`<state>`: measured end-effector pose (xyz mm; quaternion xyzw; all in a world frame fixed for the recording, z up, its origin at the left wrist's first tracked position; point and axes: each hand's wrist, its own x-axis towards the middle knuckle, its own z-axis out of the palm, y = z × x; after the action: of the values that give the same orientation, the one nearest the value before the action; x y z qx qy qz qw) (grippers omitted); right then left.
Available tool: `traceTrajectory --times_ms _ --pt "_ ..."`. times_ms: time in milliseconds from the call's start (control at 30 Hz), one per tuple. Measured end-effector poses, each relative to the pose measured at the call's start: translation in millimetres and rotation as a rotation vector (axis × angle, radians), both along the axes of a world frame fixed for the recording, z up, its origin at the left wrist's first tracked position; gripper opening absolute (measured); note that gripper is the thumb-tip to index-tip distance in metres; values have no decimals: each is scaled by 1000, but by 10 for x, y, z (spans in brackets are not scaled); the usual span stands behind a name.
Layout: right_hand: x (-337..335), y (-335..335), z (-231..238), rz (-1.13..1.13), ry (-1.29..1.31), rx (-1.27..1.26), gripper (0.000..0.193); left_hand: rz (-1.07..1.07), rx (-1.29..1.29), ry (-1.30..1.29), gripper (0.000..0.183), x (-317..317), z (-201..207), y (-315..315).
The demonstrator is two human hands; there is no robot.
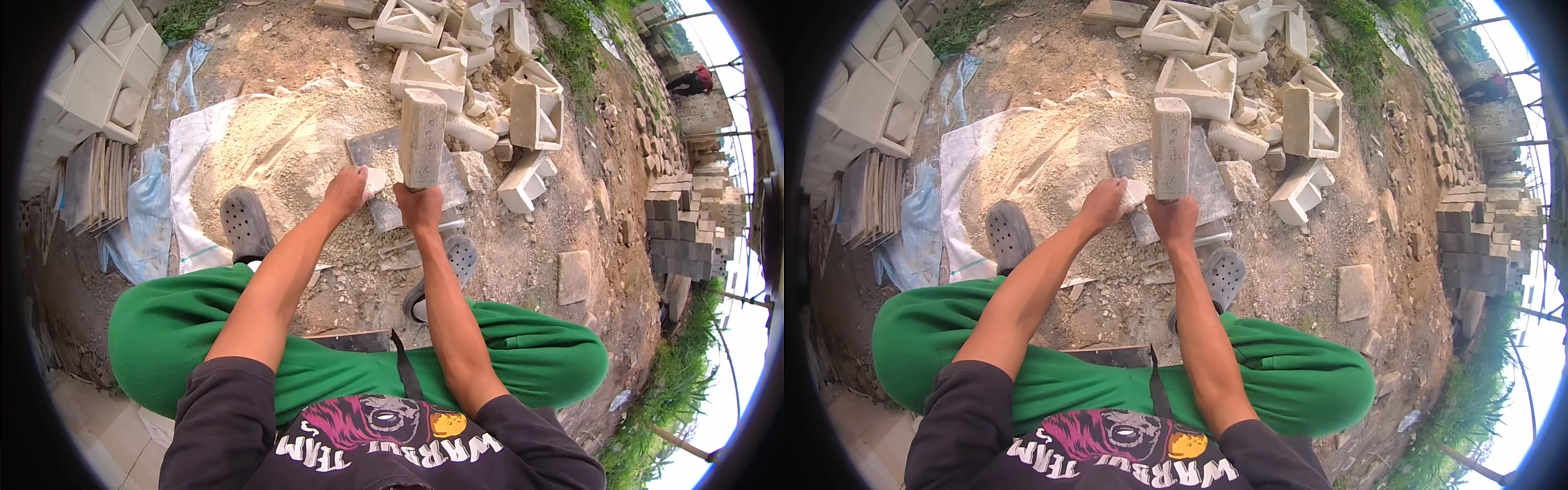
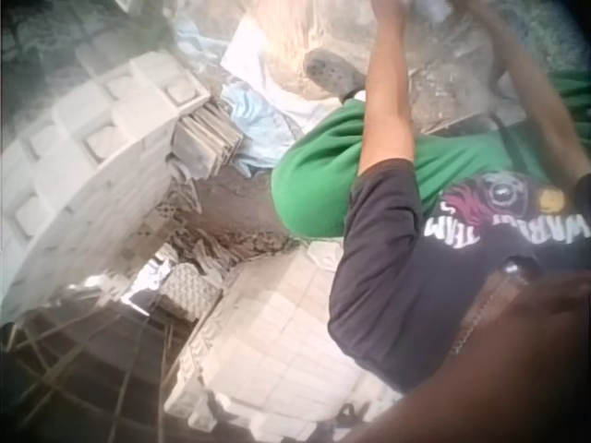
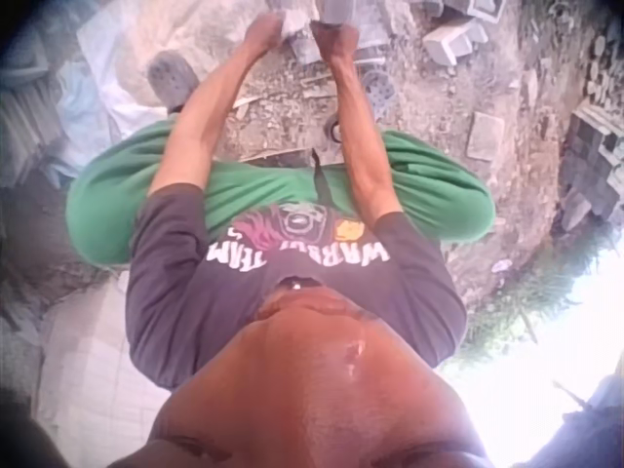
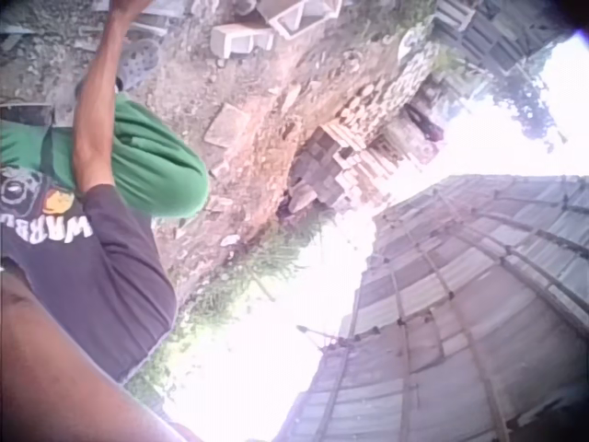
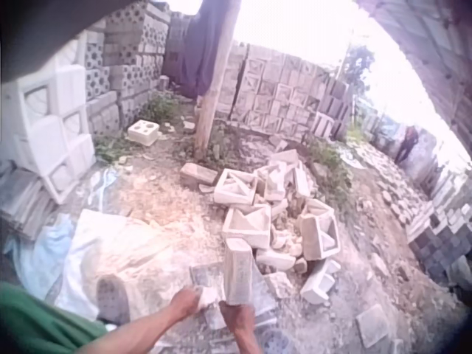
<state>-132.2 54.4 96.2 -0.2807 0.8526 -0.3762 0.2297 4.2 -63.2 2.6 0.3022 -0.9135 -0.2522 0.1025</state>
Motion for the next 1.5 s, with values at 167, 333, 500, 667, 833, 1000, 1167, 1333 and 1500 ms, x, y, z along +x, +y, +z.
traceTrajectory --times_ms 167,333,500,667,833,1000,1167,1333,1500 --pt "62 311 -633 11 -14 312 32 -16 39 -112 49 -83 125 -22" --pt "-54 100 -152 21 -119 175 30 -26 -7 -77 46 8 -3 -58" --pt "16 6 90 -25 -83 20 31 -39 19 -54 59 -1 28 -41" --pt "-20 315 -782 18 -142 315 34 -83 48 -143 57 -132 145 -80" --pt "-56 156 -192 24 -51 211 28 -71 37 -163 56 -35 114 -82" --pt "-12 28 94 -25 5 31 26 -94 -3 -108 59 9 13 -102" --pt "17 349 -690 79 102 416 33 -110 33 -171 62 -126 130 -108" --pt "22 211 -381 70 -116 146 27 -81 9 -170 61 36 -40 -163" --pt "-35 79 1 8 21 -6 26 -94 0 -98 60 -13 22 -87"
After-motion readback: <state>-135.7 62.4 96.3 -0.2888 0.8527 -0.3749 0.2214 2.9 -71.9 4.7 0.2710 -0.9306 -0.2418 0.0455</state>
